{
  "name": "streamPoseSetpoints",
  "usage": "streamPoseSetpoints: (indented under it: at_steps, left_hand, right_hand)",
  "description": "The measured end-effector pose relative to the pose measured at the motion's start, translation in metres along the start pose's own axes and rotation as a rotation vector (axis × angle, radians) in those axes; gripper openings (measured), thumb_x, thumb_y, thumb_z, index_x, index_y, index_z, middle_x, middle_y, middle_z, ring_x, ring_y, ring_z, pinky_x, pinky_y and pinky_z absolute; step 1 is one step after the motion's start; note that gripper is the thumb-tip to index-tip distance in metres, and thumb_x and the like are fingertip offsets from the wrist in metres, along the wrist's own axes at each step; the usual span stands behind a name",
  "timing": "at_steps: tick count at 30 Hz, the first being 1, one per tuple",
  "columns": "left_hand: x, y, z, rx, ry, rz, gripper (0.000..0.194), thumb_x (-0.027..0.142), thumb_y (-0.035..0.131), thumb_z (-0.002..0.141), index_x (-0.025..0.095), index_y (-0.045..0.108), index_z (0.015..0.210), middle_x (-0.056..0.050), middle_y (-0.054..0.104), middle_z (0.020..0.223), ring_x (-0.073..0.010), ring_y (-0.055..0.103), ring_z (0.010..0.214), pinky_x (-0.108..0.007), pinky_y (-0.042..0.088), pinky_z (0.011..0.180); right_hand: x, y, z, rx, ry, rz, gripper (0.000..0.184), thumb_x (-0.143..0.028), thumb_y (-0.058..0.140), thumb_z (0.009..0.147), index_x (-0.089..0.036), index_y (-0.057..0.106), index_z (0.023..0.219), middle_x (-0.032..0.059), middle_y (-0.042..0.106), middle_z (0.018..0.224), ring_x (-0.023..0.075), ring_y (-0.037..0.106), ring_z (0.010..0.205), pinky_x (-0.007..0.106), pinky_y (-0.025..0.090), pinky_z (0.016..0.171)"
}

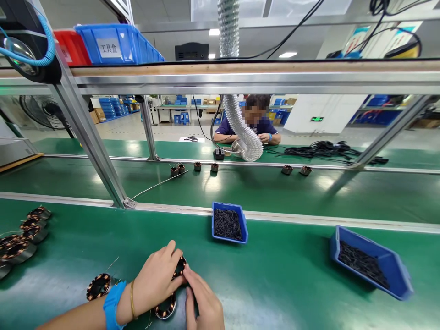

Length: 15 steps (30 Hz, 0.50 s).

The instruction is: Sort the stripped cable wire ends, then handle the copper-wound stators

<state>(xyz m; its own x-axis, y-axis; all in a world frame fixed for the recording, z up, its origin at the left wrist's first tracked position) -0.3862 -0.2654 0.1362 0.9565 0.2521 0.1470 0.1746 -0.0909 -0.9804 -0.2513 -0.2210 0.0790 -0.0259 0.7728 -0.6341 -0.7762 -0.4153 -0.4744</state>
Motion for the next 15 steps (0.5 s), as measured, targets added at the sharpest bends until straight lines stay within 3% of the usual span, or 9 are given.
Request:
streamPoseSetpoints:
  at_steps: [2, 7, 12, 15]
  left_hand:
    - [-0.006, -0.01, -0.008, 0.023, 0.015, -0.01, 0.033, 0.031, 0.058, 0.092, 0.016, 0.054, 0.122, -0.014, 0.057, 0.122, -0.03, 0.061, 0.106, -0.044, 0.052, 0.092]
    - [-0.012, -0.023, -0.039, -0.036, 0.138, -0.017, 0.037, 0.027, 0.059, 0.085, 0.024, 0.056, 0.121, -0.01, 0.062, 0.113, -0.031, 0.062, 0.1, -0.048, 0.051, 0.09]
    - [-0.004, -0.009, -0.033, -0.146, 0.001, 0.025, 0.051, 0.015, 0.053, 0.079, 0.018, 0.047, 0.13, -0.011, 0.072, 0.103, -0.0336, 0.07, 0.088, -0.046, 0.056, 0.077]
    - [0.002, -0.003, -0.023, -0.19, 0.007, 0.045, 0.058, 0.008, 0.054, 0.073, 0.018, 0.048, 0.13, -0.011, 0.075, 0.101, -0.0339, 0.072, 0.089, -0.042, 0.056, 0.075]
  right_hand:
    - [0.0, -0.003, 0.003, 0.011, -0.018, -0.025, 0.042, -0.009, 0.054, 0.091, -0.021, 0.064, 0.13, 0.0106, 0.07, 0.128, 0.0244, 0.069, 0.115, 0.035, 0.059, 0.095]
    - [0.014, -0.022, 0.01, 0.205, 0.185, -0.052, 0.022, -0.019, 0.051, 0.096, -0.02, 0.069, 0.109, 0.012, 0.074, 0.114, 0.0236, 0.072, 0.104, 0.032, 0.062, 0.085]
    - [0.027, -0.038, 0.031, 0.124, 0.114, -0.14, 0.024, -0.023, 0.046, 0.098, -0.021, 0.07, 0.096, 0.0086, 0.075, 0.095, 0.0224, 0.073, 0.089, 0.032, 0.06, 0.078]
    - [0.05, -0.053, 0.066, 0.001, 0.043, -0.441, 0.028, -0.022, 0.043, 0.096, -0.021, 0.071, 0.098, 0.0092, 0.074, 0.1, 0.0239, 0.071, 0.093, 0.035, 0.058, 0.082]
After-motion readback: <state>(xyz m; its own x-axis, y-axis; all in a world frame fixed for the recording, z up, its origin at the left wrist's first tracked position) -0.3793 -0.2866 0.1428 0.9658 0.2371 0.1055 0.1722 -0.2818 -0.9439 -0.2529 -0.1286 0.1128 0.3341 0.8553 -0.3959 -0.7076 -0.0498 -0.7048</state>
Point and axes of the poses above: each hand's wrist, its own z-axis towards the middle knuckle, its own y-axis out of the palm, x = y × z, the point moved 5 cm from there along z, towards the middle knuckle
